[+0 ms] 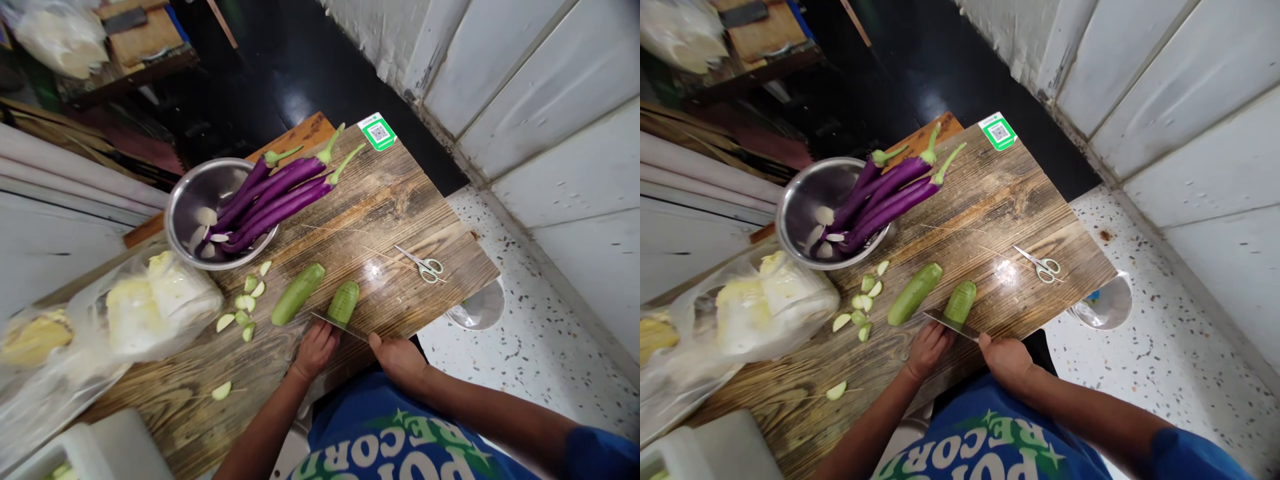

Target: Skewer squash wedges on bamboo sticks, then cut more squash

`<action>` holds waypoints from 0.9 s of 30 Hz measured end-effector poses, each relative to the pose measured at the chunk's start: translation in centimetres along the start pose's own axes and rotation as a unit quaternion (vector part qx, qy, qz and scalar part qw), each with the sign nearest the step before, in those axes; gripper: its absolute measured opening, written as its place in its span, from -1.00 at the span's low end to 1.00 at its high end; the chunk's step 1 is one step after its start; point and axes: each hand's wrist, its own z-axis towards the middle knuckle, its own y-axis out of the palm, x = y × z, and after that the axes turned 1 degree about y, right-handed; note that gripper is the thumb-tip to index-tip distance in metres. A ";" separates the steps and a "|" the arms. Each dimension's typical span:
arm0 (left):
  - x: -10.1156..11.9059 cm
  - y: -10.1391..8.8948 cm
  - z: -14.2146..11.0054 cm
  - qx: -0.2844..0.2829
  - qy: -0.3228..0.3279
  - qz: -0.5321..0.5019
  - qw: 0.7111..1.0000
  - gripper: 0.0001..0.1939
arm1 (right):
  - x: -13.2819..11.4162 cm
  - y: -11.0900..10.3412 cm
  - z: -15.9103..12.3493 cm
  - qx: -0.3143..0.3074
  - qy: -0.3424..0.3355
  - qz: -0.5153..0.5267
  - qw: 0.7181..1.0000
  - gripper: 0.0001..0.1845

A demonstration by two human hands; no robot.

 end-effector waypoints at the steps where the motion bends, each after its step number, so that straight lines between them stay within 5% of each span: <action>1: 0.0 0.1 -0.1 -0.002 -0.003 -0.005 1.000 -0.84 | 0.1 0.3 0.2 0.001 0.002 -0.002 1.000 -0.79; 19: 0.2 1.3 -2.2 -0.002 -0.011 -0.022 1.000 -0.93 | -0.9 -1.8 -1.4 -0.007 -0.020 0.012 1.000 -0.76; 27: 0.4 1.3 -1.5 0.024 -0.006 -0.027 0.999 -0.90 | -0.3 -0.9 -0.5 -0.018 -0.020 0.001 1.000 -0.75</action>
